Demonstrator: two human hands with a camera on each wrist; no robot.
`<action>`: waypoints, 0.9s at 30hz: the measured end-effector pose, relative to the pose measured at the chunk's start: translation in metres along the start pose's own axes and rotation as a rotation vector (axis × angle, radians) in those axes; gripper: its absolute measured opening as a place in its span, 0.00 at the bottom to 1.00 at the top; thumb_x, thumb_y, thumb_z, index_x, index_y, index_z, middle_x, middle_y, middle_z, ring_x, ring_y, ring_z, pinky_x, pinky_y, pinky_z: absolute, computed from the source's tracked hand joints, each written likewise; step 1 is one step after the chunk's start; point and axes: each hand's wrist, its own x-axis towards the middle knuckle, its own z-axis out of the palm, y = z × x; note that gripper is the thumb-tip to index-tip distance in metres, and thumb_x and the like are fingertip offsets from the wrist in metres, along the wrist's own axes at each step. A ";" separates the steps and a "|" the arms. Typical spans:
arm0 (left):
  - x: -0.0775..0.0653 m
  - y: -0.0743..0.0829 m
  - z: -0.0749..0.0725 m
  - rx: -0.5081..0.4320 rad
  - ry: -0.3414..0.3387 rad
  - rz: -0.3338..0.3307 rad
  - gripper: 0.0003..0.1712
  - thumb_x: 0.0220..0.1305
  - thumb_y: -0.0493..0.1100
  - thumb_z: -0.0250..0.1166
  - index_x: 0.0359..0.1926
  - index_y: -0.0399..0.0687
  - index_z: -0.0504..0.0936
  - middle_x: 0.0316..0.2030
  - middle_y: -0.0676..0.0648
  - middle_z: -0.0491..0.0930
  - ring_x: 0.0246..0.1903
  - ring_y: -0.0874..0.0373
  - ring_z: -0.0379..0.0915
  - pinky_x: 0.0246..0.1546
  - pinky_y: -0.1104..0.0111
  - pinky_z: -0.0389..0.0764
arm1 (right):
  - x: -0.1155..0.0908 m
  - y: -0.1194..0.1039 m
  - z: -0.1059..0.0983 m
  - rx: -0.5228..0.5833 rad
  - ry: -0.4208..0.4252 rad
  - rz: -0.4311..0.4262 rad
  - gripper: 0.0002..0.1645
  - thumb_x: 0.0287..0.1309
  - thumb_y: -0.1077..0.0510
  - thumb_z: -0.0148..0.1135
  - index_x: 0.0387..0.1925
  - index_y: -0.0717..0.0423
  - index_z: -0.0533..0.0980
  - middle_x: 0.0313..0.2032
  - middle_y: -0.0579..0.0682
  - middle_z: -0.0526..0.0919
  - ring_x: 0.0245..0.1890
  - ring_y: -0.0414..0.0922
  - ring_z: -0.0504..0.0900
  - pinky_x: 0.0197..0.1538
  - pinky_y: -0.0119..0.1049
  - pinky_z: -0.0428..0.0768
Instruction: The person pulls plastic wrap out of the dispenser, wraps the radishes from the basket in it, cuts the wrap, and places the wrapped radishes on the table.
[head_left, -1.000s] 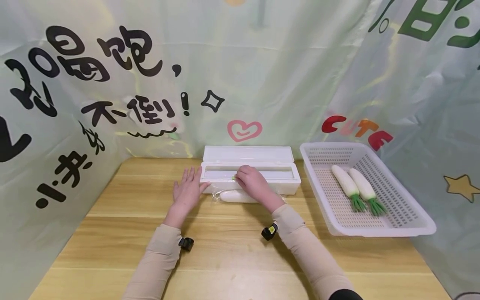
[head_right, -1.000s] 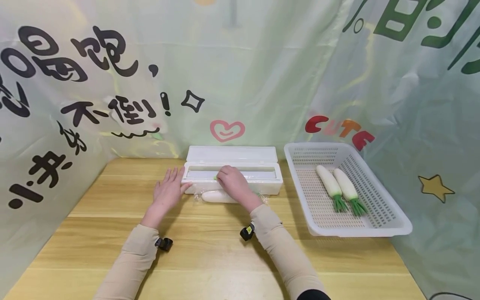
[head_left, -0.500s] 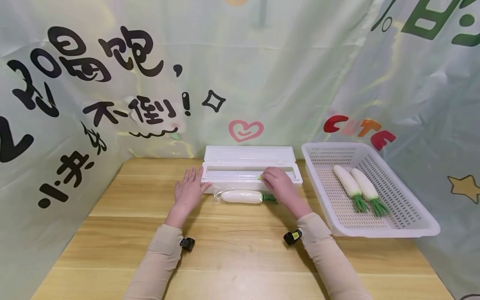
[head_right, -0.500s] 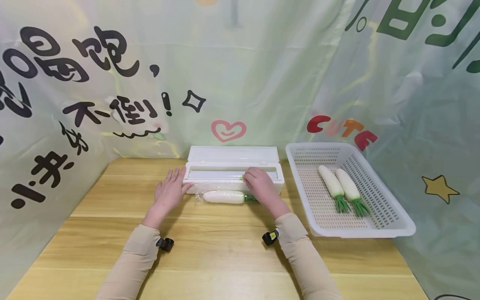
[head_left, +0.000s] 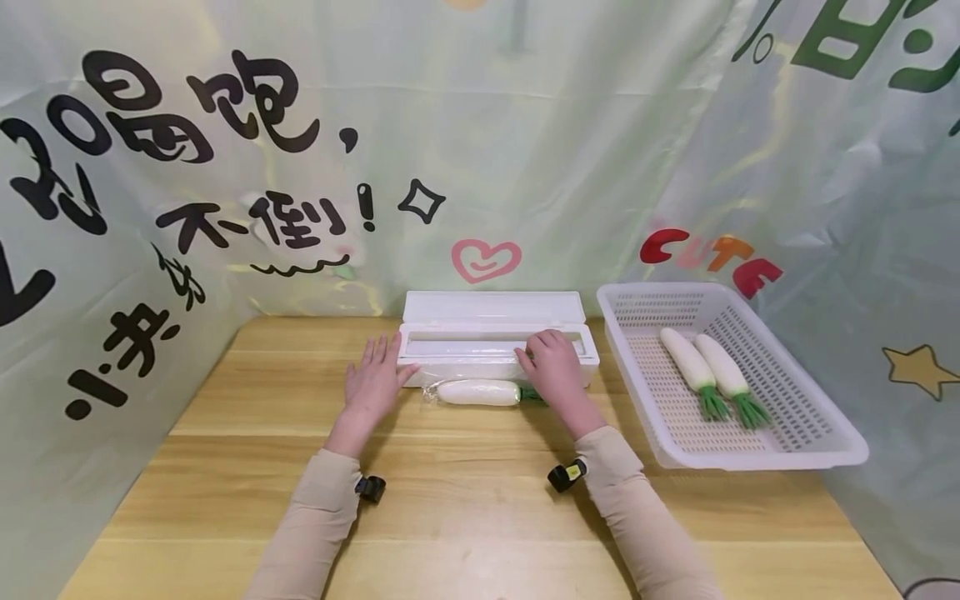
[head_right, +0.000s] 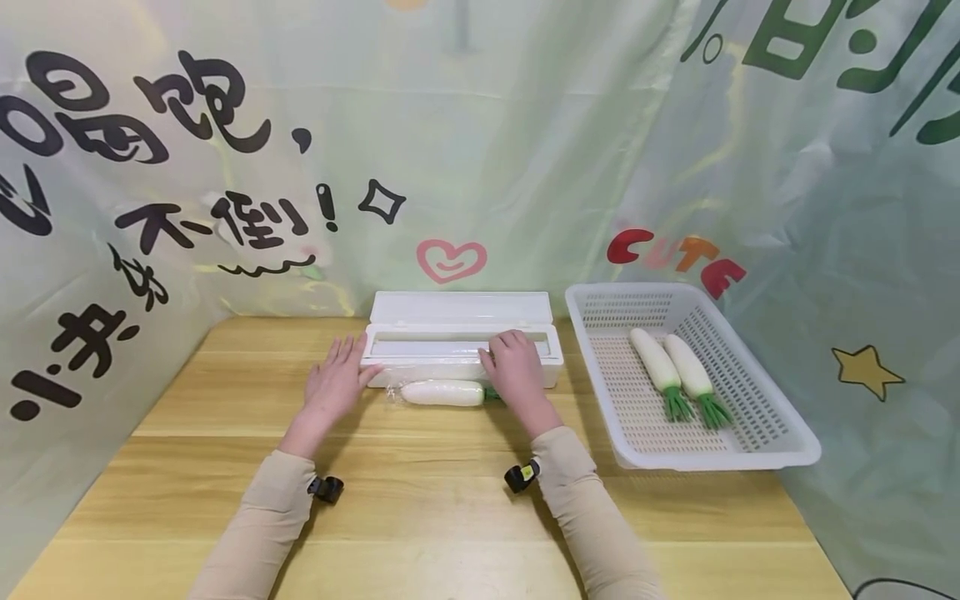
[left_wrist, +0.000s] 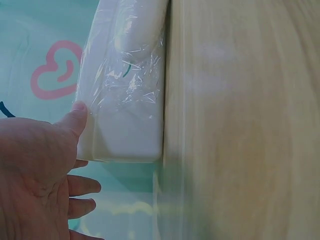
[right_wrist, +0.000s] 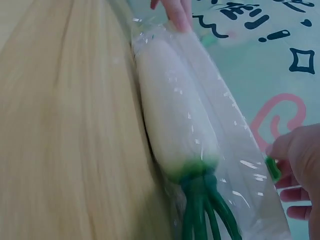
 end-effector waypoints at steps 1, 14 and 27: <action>0.000 0.000 0.000 -0.002 0.003 0.001 0.44 0.71 0.68 0.42 0.78 0.53 0.42 0.77 0.40 0.44 0.77 0.41 0.34 0.68 0.33 0.48 | 0.001 -0.002 0.001 -0.003 0.015 0.017 0.15 0.59 0.54 0.67 0.21 0.57 0.75 0.27 0.53 0.81 0.38 0.54 0.80 0.48 0.48 0.78; 0.002 0.000 0.000 0.005 0.009 0.012 0.44 0.70 0.69 0.42 0.77 0.54 0.44 0.76 0.41 0.45 0.77 0.42 0.34 0.68 0.33 0.49 | -0.005 -0.006 -0.003 -0.013 0.089 0.092 0.10 0.55 0.62 0.69 0.22 0.60 0.77 0.30 0.57 0.82 0.39 0.57 0.79 0.41 0.52 0.77; 0.000 -0.002 -0.002 0.026 0.003 -0.002 0.44 0.70 0.69 0.42 0.77 0.54 0.44 0.76 0.41 0.44 0.77 0.42 0.34 0.68 0.33 0.49 | -0.014 0.019 -0.020 -0.028 0.061 0.187 0.10 0.56 0.63 0.67 0.23 0.64 0.77 0.32 0.61 0.83 0.37 0.60 0.77 0.42 0.53 0.75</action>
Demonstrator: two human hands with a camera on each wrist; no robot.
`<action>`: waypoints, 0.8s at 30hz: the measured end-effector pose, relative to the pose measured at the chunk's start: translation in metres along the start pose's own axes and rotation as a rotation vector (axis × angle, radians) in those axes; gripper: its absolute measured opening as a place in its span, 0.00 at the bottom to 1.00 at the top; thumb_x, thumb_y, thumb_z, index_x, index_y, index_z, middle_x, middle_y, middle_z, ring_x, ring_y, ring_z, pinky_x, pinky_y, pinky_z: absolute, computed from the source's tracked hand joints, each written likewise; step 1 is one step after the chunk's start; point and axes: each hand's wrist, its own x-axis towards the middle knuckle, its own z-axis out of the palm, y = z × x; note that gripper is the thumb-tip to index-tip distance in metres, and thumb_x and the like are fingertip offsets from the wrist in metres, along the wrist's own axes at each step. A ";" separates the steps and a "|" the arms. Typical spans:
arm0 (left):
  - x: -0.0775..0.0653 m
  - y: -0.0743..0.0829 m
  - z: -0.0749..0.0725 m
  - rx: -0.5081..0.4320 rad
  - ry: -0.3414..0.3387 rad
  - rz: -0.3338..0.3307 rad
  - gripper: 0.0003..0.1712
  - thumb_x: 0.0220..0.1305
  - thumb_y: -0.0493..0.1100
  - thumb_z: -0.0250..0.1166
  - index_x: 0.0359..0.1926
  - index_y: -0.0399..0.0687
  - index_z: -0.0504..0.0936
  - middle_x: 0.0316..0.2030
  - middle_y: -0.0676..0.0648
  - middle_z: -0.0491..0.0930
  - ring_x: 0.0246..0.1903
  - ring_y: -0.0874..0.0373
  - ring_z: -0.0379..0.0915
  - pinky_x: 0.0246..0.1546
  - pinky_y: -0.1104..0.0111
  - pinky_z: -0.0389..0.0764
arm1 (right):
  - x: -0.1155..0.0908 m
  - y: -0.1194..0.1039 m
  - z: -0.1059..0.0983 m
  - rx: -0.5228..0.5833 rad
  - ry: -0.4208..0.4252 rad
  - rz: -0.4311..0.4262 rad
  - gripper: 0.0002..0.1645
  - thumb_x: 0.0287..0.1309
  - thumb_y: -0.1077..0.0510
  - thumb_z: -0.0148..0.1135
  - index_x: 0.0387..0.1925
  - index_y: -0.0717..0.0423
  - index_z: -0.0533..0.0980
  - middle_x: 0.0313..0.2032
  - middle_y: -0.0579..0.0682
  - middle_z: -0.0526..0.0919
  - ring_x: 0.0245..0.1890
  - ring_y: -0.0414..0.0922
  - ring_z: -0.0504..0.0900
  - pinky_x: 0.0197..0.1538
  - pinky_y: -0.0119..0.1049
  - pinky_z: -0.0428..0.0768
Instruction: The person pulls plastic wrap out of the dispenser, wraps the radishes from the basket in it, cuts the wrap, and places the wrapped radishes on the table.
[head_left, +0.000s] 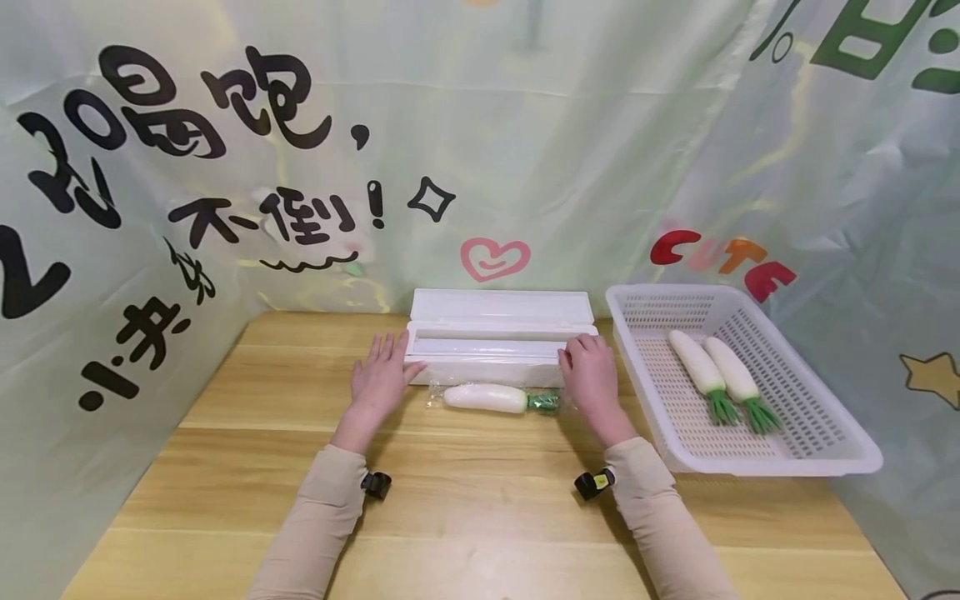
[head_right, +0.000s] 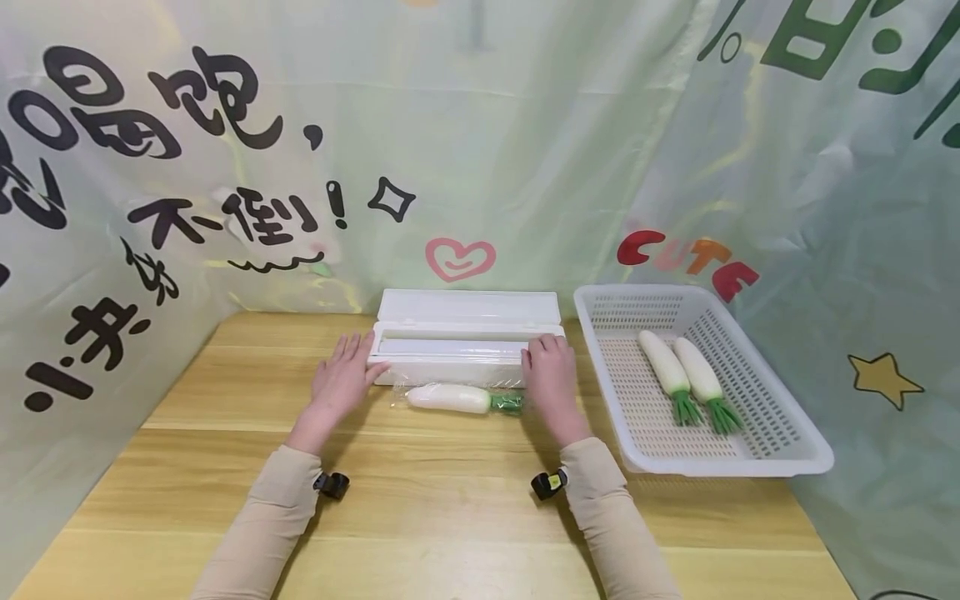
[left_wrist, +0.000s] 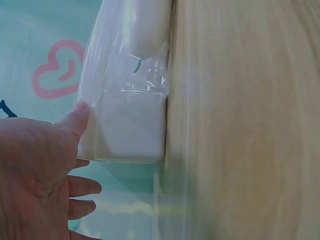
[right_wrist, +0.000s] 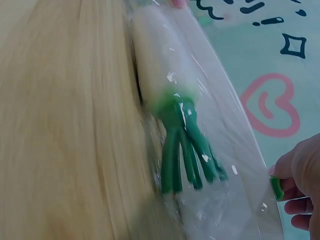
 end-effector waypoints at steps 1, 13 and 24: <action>0.000 0.000 0.000 0.003 -0.002 0.000 0.44 0.70 0.69 0.42 0.77 0.54 0.44 0.76 0.40 0.44 0.77 0.41 0.34 0.68 0.33 0.49 | 0.000 0.002 -0.001 0.000 -0.002 0.001 0.10 0.56 0.63 0.67 0.23 0.64 0.76 0.32 0.61 0.82 0.37 0.60 0.76 0.42 0.52 0.75; -0.001 -0.004 0.000 0.005 -0.005 -0.004 0.44 0.70 0.70 0.41 0.78 0.54 0.44 0.77 0.41 0.44 0.77 0.41 0.34 0.68 0.33 0.50 | -0.004 0.018 -0.005 -0.040 0.006 0.029 0.10 0.56 0.63 0.67 0.25 0.66 0.78 0.32 0.63 0.83 0.37 0.60 0.78 0.43 0.53 0.77; -0.001 0.000 -0.001 -0.005 0.002 0.002 0.44 0.70 0.69 0.42 0.77 0.54 0.44 0.76 0.39 0.45 0.77 0.41 0.34 0.68 0.33 0.50 | -0.004 0.024 -0.011 -0.064 0.006 0.069 0.09 0.55 0.64 0.66 0.26 0.69 0.77 0.33 0.65 0.83 0.39 0.63 0.77 0.43 0.55 0.76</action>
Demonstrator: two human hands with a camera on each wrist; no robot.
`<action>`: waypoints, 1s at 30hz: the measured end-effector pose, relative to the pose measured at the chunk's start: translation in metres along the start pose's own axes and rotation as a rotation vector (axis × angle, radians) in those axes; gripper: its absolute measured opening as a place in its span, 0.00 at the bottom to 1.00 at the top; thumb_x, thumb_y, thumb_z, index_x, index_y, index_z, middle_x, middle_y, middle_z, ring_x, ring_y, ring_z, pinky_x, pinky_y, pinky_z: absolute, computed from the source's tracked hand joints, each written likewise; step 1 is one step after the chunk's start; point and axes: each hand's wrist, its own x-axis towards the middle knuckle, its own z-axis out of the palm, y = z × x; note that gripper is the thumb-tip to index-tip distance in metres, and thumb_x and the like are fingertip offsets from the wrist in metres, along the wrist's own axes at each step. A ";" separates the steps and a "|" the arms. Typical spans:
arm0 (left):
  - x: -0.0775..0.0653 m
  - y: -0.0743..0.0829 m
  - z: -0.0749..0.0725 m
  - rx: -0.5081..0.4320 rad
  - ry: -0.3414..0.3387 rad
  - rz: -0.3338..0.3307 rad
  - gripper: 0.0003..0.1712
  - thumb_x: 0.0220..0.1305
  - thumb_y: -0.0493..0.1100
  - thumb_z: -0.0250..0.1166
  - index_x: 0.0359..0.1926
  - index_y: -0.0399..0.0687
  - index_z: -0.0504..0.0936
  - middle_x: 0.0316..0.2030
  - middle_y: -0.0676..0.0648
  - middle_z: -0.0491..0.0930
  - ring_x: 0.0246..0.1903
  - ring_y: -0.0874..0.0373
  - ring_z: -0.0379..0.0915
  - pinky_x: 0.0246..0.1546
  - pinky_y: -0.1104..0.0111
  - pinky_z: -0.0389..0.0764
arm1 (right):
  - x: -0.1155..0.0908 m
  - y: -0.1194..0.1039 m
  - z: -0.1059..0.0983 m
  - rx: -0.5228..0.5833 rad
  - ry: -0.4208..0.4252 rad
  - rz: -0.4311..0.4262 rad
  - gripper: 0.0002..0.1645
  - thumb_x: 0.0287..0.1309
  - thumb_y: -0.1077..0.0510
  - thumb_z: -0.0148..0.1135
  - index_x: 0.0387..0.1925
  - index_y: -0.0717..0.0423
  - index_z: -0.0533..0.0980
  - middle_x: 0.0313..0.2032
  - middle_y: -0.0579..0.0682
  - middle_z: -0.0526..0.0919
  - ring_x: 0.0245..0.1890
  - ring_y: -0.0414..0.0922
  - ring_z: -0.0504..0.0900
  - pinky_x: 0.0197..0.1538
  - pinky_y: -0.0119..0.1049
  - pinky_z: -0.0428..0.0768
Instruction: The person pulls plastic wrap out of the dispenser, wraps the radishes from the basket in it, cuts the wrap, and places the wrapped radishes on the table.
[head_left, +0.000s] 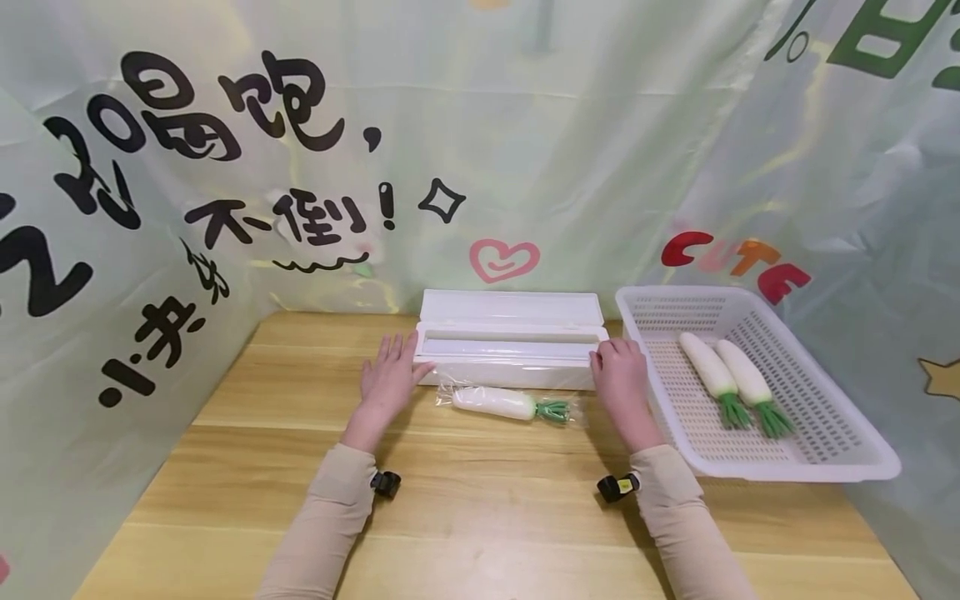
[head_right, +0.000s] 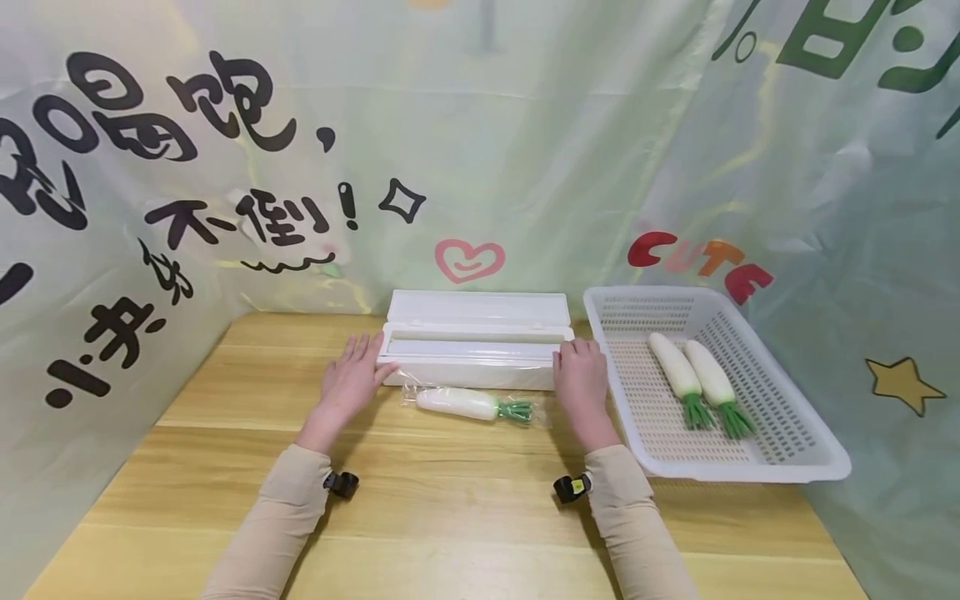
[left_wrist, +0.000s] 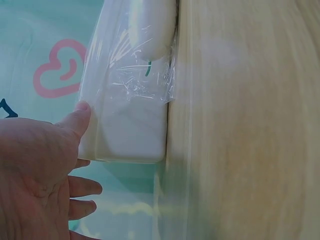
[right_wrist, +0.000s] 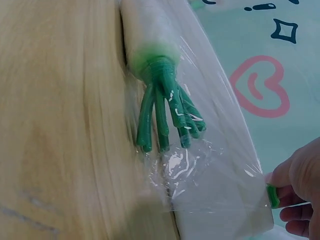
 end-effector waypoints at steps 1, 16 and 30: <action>0.001 0.001 0.000 -0.005 -0.001 0.000 0.44 0.70 0.70 0.42 0.78 0.54 0.44 0.76 0.40 0.45 0.77 0.41 0.34 0.68 0.33 0.49 | 0.000 0.001 -0.001 -0.006 -0.004 0.014 0.09 0.55 0.65 0.66 0.26 0.69 0.77 0.33 0.65 0.83 0.38 0.63 0.77 0.43 0.54 0.76; 0.001 0.000 0.000 -0.012 0.022 0.051 0.43 0.70 0.68 0.44 0.77 0.55 0.46 0.77 0.40 0.44 0.77 0.40 0.34 0.69 0.34 0.48 | -0.004 0.002 -0.005 0.045 -0.041 -0.108 0.12 0.58 0.59 0.65 0.34 0.67 0.81 0.38 0.65 0.83 0.43 0.63 0.77 0.50 0.55 0.76; -0.004 0.006 -0.006 -0.036 0.295 0.508 0.09 0.65 0.46 0.64 0.42 0.52 0.87 0.53 0.48 0.82 0.57 0.49 0.73 0.60 0.52 0.72 | -0.013 0.005 0.006 0.106 0.021 -0.399 0.14 0.43 0.66 0.73 0.36 0.59 0.81 0.38 0.57 0.82 0.43 0.58 0.77 0.40 0.51 0.73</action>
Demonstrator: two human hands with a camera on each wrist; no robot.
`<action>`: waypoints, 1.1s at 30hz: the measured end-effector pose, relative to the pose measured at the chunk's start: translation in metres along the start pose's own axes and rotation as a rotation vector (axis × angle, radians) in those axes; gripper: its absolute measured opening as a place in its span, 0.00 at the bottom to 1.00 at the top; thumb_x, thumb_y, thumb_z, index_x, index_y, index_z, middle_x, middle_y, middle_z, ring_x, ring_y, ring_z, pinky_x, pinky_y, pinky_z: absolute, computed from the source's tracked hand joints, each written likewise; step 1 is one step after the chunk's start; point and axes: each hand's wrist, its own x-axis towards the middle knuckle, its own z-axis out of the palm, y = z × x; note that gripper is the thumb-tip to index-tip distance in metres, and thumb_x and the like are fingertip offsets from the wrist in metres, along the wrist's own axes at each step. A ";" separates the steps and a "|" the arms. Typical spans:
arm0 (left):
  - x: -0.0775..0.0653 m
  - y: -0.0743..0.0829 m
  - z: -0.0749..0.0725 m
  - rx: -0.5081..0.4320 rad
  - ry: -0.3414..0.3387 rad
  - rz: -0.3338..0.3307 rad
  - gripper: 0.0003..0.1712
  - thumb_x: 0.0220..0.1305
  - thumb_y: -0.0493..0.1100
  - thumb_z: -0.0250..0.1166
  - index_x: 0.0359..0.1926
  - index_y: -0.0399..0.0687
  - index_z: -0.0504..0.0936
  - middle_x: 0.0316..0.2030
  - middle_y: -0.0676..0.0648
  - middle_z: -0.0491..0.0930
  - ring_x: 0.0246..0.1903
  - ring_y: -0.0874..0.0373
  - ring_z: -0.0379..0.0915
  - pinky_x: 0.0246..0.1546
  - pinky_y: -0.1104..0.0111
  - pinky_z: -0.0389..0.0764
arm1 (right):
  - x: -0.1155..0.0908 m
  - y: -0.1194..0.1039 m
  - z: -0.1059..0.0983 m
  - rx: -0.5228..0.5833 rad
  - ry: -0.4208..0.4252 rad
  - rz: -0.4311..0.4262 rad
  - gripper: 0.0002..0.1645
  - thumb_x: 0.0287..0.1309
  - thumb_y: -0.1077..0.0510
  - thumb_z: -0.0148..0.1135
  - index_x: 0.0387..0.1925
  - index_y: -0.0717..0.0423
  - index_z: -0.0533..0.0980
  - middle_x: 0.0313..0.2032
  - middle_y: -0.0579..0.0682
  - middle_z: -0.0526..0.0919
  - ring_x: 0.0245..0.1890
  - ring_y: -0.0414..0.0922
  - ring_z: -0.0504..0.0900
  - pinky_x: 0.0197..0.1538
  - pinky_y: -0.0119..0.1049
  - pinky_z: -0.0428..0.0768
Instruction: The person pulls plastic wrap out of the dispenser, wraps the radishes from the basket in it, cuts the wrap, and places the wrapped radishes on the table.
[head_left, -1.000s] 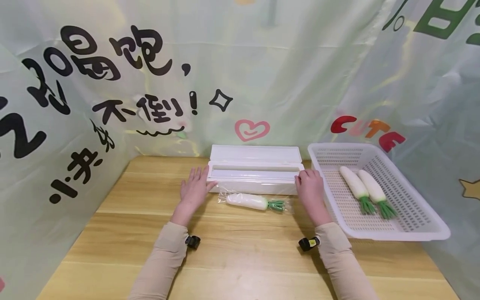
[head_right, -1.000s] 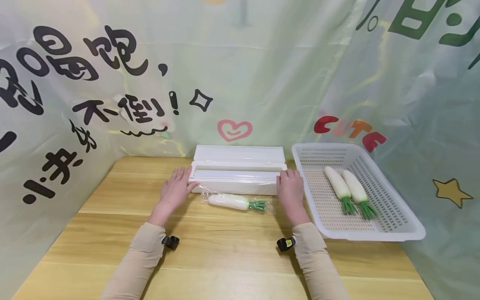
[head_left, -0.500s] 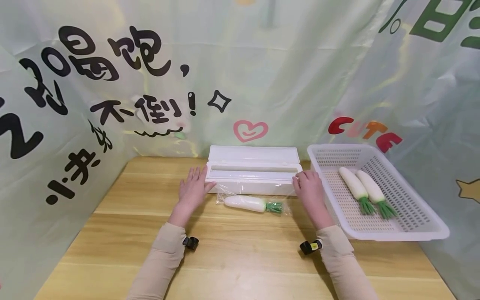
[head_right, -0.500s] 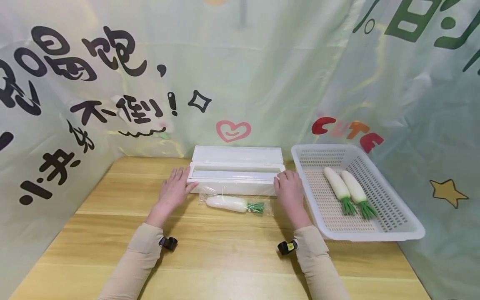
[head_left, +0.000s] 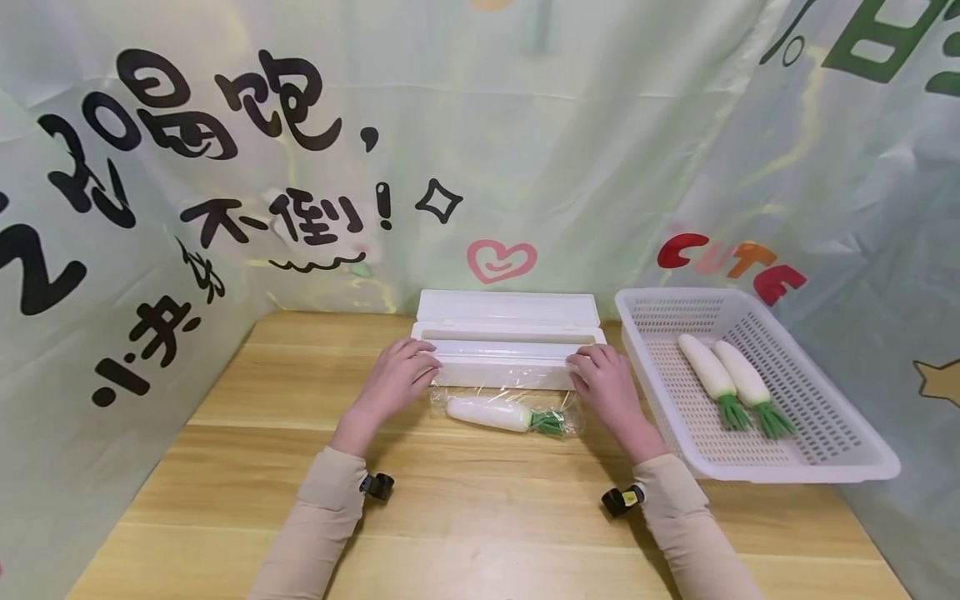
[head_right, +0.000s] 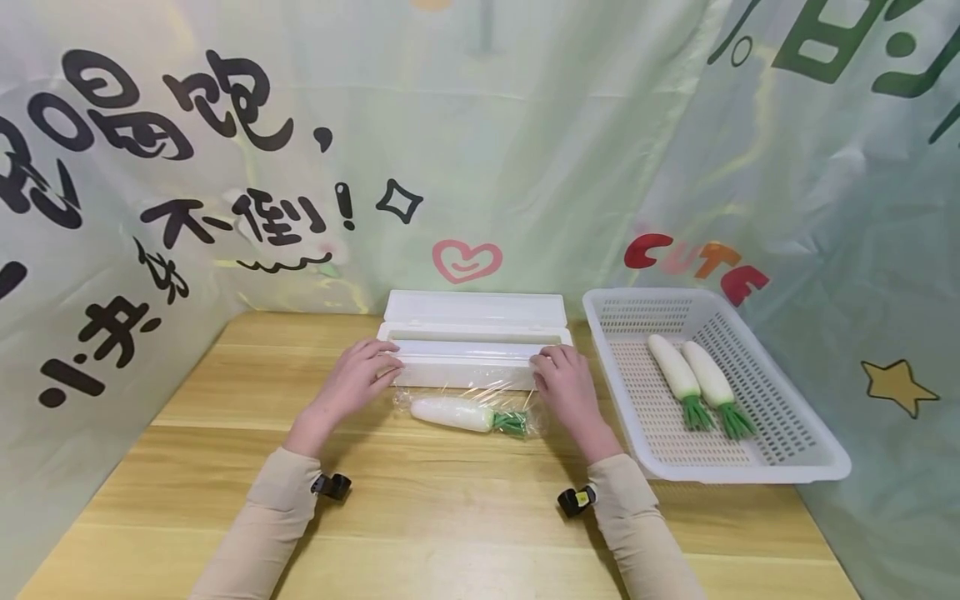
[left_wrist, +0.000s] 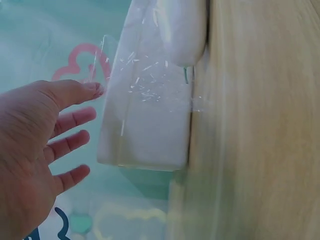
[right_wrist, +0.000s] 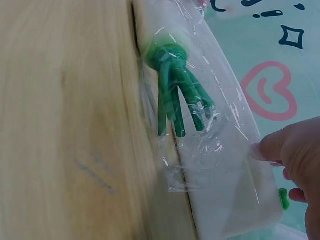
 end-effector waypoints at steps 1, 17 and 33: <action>0.000 0.000 -0.001 0.001 0.015 0.013 0.07 0.64 0.45 0.65 0.40 0.52 0.87 0.49 0.49 0.83 0.53 0.50 0.74 0.57 0.53 0.74 | 0.000 0.000 0.000 0.002 0.007 -0.007 0.13 0.44 0.65 0.73 0.36 0.58 0.81 0.38 0.57 0.82 0.43 0.58 0.77 0.40 0.51 0.73; -0.007 -0.009 -0.015 -0.792 -0.340 -0.148 0.07 0.61 0.30 0.58 0.35 0.40 0.82 0.34 0.40 0.83 0.37 0.47 0.78 0.40 0.71 0.79 | -0.009 -0.005 -0.003 -0.022 -0.037 0.000 0.17 0.45 0.58 0.74 0.35 0.59 0.76 0.33 0.56 0.80 0.36 0.56 0.76 0.37 0.50 0.72; -0.010 -0.014 -0.021 -0.794 -0.465 -0.151 0.05 0.61 0.32 0.58 0.37 0.36 0.80 0.36 0.34 0.82 0.38 0.47 0.78 0.39 0.70 0.79 | -0.016 -0.029 -0.038 0.506 -0.255 0.528 0.06 0.58 0.64 0.65 0.39 0.59 0.81 0.32 0.53 0.85 0.30 0.29 0.74 0.32 0.27 0.74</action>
